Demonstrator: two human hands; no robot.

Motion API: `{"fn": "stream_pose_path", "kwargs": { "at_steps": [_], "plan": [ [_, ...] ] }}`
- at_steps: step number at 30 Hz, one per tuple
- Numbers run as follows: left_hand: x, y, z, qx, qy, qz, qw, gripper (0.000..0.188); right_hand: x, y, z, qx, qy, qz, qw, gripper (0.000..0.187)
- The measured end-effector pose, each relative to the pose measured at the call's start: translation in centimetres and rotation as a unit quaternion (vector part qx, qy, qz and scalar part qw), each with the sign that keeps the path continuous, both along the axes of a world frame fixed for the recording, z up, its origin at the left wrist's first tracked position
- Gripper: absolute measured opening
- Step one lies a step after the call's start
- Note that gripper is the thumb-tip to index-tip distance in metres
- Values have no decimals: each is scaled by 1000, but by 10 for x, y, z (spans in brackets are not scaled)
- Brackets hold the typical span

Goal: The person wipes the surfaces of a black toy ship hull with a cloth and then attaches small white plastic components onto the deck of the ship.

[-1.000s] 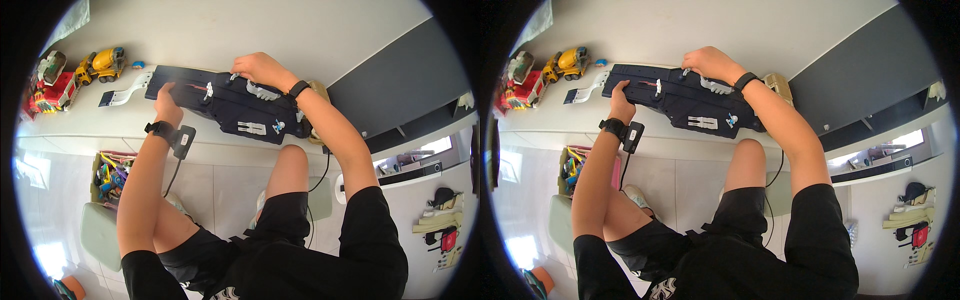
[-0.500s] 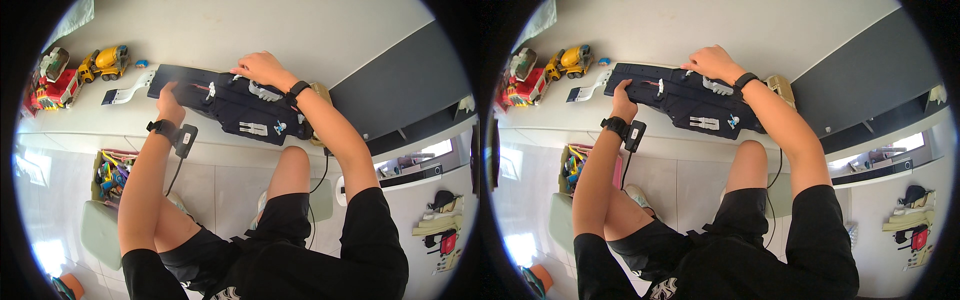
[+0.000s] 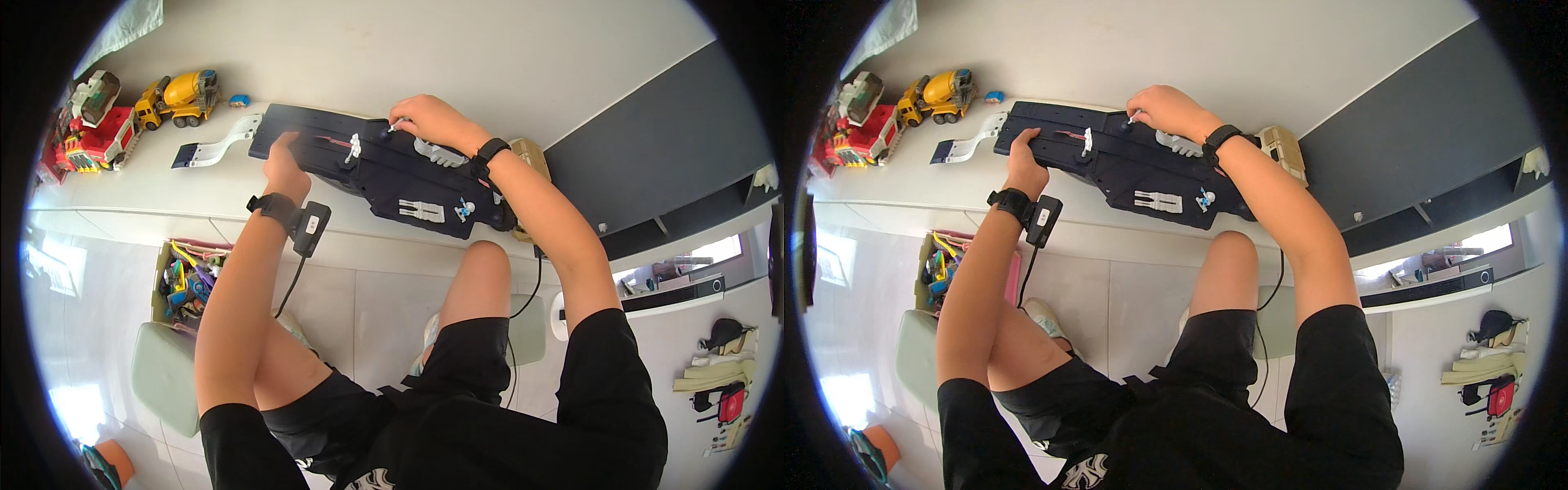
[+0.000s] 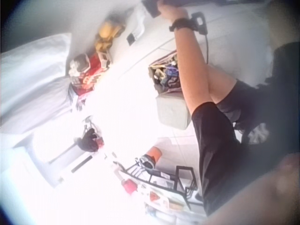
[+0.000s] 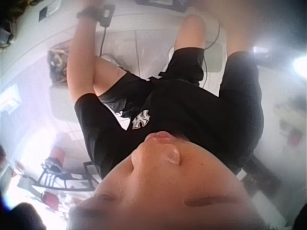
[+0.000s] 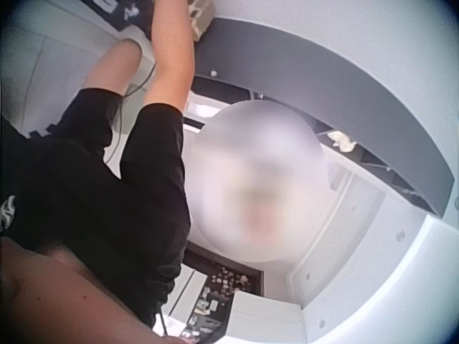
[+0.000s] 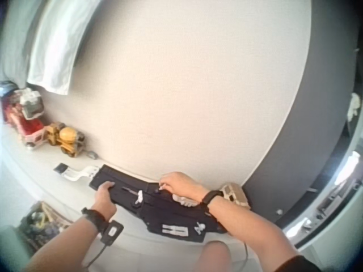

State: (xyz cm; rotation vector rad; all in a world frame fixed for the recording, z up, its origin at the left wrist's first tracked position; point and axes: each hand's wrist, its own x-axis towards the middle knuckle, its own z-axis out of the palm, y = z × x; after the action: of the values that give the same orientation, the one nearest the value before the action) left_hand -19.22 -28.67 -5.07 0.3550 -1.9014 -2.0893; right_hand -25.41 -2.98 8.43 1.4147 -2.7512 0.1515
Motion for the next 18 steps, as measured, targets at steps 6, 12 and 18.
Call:
{"fn": "stream_pose_path", "kwargs": {
  "at_steps": [6, 12, 18],
  "plan": [
    [-5, -9, -14, 187, -82, -32, 979, 57, 8, -19, -10, 8, -90, -119, 989, 15],
    [-15, -13, -25, 141, -144, -55, 978, 58, 1, -30, -24, 59, 99, -101, 988, 40],
    [-18, -2, -26, 325, -88, 28, 941, 21, -9, -19, -30, 84, 51, -185, 978, 44]
  ]
}}
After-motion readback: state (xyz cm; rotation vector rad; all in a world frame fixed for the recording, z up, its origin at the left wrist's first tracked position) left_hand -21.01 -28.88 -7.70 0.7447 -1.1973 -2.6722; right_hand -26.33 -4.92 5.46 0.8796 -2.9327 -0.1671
